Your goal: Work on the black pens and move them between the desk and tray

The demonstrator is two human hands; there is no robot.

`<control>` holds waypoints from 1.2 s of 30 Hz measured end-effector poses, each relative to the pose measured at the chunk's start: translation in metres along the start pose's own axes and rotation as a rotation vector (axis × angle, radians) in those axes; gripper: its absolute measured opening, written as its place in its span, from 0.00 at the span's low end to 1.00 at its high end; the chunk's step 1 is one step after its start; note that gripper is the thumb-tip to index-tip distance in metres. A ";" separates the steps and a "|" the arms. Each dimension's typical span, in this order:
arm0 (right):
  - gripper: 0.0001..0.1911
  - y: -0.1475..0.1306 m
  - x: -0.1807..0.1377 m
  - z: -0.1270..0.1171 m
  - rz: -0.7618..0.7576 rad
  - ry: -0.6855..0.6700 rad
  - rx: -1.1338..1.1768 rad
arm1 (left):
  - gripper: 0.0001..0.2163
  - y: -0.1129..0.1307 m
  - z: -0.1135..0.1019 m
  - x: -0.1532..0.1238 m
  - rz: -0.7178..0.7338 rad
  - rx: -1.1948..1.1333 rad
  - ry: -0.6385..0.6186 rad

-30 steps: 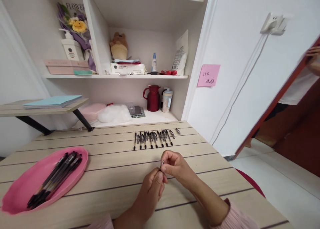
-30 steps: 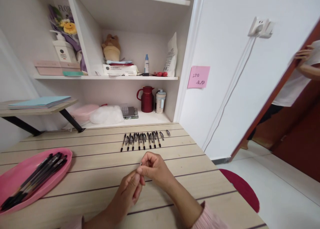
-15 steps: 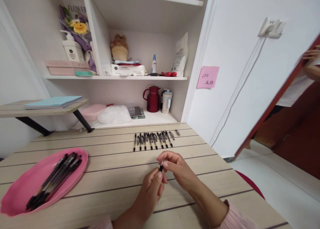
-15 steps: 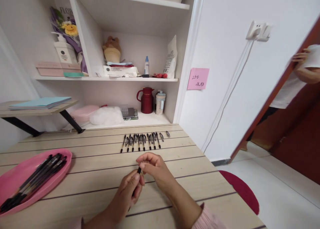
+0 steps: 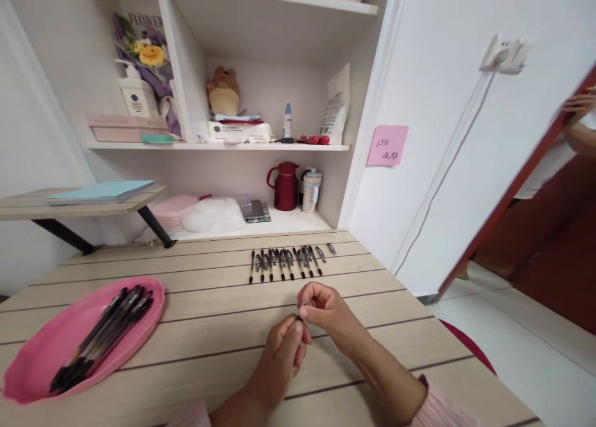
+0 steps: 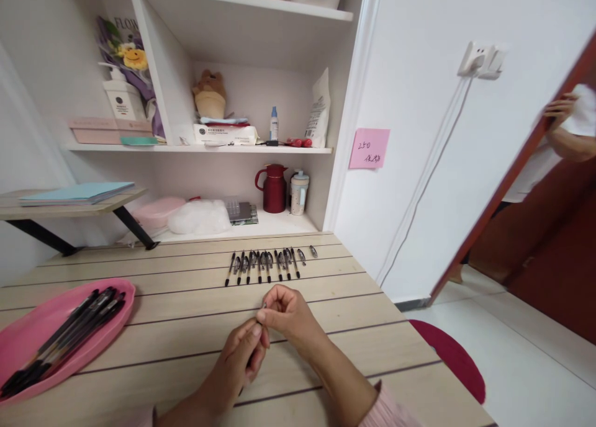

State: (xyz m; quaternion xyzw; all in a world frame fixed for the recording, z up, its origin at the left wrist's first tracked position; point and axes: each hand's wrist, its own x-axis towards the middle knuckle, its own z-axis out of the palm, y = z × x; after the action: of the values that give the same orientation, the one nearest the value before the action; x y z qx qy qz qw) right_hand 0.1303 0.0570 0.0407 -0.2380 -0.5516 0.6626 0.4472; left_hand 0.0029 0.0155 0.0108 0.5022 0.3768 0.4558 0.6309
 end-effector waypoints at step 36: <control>0.06 -0.013 0.115 -0.157 0.214 0.799 -1.248 | 0.14 -0.009 -0.017 0.016 -0.067 -0.133 0.040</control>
State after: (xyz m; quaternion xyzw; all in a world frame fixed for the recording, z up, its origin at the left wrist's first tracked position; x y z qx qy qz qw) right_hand 0.2057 0.2362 0.0300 -0.7225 -0.5944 0.1296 0.3283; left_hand -0.0060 0.0352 -0.0016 0.4370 0.3747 0.4682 0.6704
